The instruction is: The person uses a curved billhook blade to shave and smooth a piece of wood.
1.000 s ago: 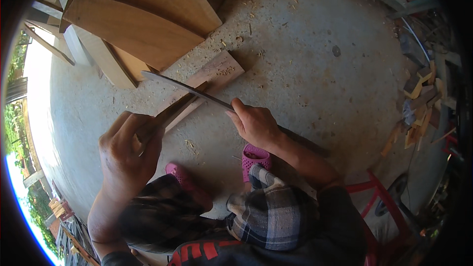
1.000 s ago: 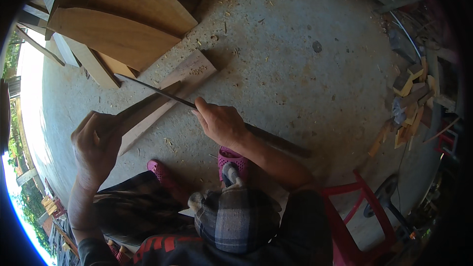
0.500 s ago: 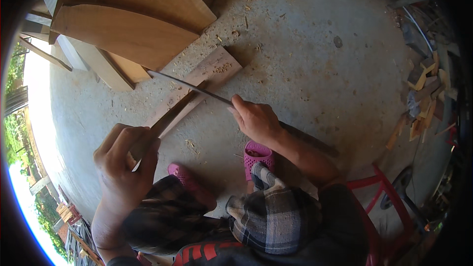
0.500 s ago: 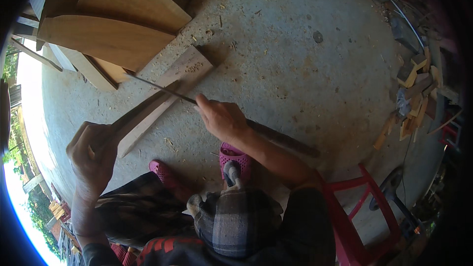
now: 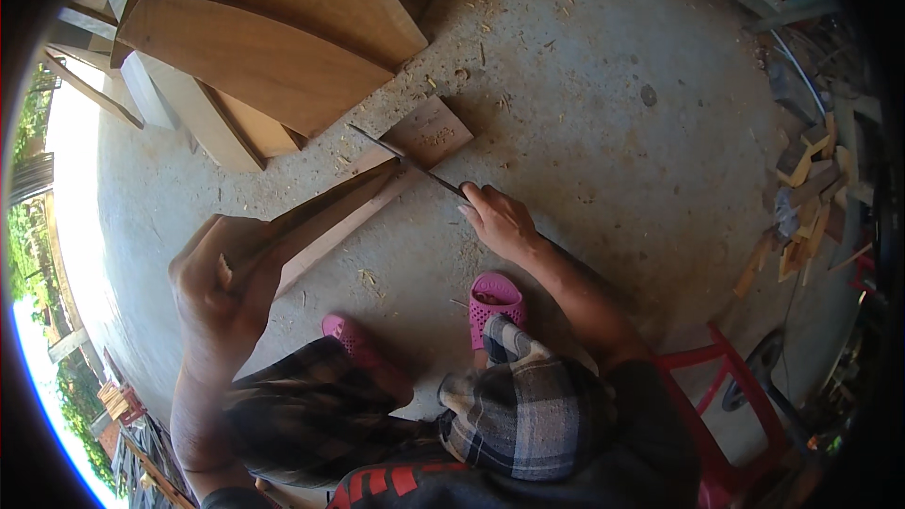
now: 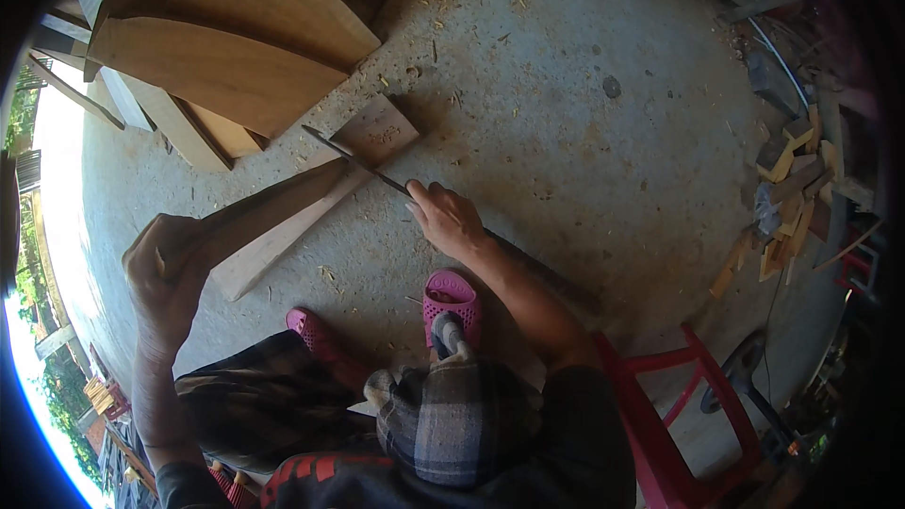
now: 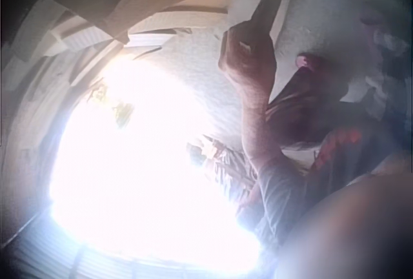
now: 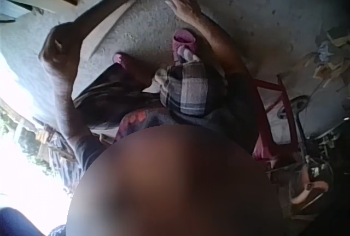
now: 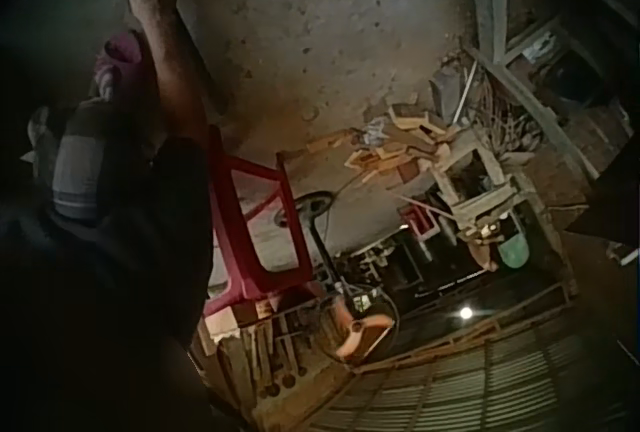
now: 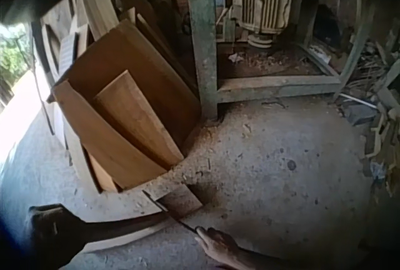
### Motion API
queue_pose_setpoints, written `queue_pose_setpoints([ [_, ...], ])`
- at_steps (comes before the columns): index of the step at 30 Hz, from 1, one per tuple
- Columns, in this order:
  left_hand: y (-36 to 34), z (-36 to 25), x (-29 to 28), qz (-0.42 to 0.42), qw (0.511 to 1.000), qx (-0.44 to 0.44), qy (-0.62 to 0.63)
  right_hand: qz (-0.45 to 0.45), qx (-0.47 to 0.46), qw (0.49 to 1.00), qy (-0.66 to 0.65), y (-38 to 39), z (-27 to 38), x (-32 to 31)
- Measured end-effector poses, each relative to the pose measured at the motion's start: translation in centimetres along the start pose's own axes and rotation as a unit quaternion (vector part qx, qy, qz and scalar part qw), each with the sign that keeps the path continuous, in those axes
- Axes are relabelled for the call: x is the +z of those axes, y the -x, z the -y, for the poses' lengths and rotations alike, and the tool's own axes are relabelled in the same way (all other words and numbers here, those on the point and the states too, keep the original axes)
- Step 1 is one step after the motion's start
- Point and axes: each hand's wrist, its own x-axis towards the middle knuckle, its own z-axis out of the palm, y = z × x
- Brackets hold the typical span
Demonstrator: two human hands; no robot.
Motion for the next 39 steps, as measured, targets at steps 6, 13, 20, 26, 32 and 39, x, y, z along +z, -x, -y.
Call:
queue_pose_setpoints([
  [6, -0.2, 2.4, -1.4, -0.002, 0.999, -0.034, 0.043, 0.111, 0.062, 0.992, -0.009, -0.2, 3.5, -3.1],
  [13, -0.8, 3.0, -1.8, 0.024, 0.999, -0.040, 0.024, -0.039, -0.017, 0.998, -0.047, -2.1, 8.9, -5.4],
  [20, -0.9, 3.0, -2.2, 0.011, 0.991, -0.116, 0.064, 0.092, 0.090, 0.992, 0.005, -2.9, 7.5, -4.9],
  [26, -1.4, 3.2, -1.5, 0.005, 0.990, -0.108, 0.089, 0.005, 0.038, 0.999, -0.031, -2.8, 7.9, -4.7],
  [32, -3.2, 2.6, -1.4, 0.037, 0.994, -0.063, 0.085, 0.098, 0.114, 0.989, 0.016, -3.3, 8.2, -4.5],
  [39, -3.1, 3.4, -1.7, 0.022, 0.988, -0.102, 0.110, 0.065, 0.029, 0.997, 0.009, -3.3, 7.8, -3.6],
])
